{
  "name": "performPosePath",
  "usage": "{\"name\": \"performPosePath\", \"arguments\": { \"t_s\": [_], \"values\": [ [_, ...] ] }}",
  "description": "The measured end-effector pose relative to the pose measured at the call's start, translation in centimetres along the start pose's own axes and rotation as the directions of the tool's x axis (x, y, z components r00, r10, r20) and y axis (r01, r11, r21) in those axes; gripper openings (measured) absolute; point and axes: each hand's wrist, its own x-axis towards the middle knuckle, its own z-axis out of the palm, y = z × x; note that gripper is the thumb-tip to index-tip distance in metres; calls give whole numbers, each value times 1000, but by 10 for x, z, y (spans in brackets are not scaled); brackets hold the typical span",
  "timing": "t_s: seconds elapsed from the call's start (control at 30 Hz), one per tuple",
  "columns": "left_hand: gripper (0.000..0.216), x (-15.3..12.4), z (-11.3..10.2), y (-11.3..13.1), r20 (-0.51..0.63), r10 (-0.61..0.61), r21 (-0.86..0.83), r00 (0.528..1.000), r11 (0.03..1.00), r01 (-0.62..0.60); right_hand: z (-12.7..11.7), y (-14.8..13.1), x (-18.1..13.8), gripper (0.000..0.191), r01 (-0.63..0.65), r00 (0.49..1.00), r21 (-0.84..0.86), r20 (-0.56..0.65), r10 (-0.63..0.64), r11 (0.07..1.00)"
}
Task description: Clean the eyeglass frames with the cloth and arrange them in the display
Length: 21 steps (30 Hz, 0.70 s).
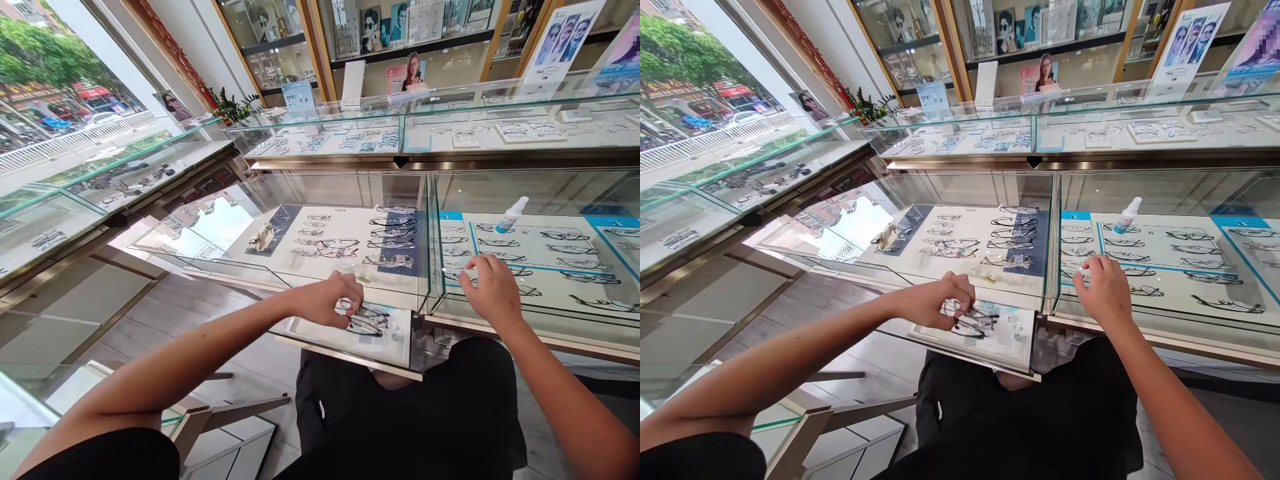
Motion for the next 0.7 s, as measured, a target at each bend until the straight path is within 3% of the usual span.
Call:
{"name": "performPosePath", "arguments": {
  "t_s": [0.13, 0.3, 0.5, 0.7],
  "values": [
    [7, -7, -70, -2, -172, -18, 76, 985, 997, 31, 0, 0, 0, 17, -9, 1000, 9, 18, 9, 1000],
    [13, 18, -128, -61, -398, -137, 332, 907, 900, 281, -1, -1, 0, 16, 11, 1000, -8, 12, -11, 1000],
    [19, 70, -143, -149, -534, -218, 387, 817, 796, 465, 1, -3, 1, 11, 23, 999, 0, -22, -23, 1000],
    [20, 102, -140, -202, -553, -203, 395, 808, 790, 469, 2, -7, 3, 7, -11, 1000, 9, -23, 11, 1000]
  ]
}}
